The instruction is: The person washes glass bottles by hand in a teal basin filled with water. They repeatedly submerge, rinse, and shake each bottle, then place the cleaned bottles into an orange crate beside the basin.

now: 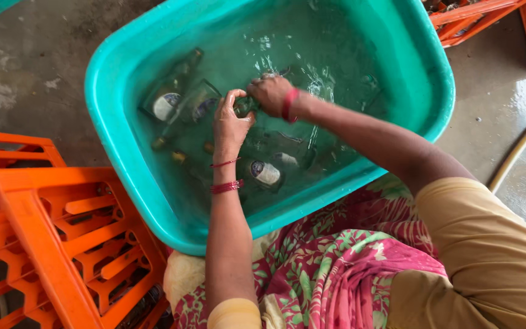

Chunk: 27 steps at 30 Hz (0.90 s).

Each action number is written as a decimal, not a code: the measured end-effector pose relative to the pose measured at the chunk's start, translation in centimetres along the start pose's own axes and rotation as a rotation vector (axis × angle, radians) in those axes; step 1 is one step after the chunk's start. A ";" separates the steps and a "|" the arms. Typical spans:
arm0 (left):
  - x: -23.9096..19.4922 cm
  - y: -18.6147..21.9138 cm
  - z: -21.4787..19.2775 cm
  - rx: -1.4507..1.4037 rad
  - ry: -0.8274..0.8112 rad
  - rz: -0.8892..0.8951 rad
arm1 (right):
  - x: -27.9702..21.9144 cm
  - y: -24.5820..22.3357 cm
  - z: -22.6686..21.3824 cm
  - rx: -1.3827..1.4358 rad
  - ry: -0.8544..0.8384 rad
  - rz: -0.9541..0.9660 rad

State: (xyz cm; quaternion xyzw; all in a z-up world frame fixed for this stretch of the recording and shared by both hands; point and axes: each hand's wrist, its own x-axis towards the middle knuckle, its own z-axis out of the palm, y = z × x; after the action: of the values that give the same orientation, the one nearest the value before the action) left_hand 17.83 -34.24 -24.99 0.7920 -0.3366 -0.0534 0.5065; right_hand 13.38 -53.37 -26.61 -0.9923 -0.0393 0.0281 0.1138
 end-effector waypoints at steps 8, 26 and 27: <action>-0.3 6.5 -0.1 0.053 -0.006 0.163 | -5.9 -0.5 -1.9 0.231 0.415 0.114; -0.3 -2.6 1.5 -0.729 -0.229 -0.695 | -5.4 -1.8 3.3 -0.362 0.304 -0.095; -0.7 -2.7 1.7 -0.753 -0.230 -0.654 | -5.8 -1.6 3.2 -0.265 0.204 -0.081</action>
State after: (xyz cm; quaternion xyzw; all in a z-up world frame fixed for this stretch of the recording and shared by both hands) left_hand 17.89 -34.47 -28.30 0.6074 -0.0821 -0.4135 0.6733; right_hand 7.29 -51.55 -29.06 -0.9939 -0.0707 -0.0829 -0.0136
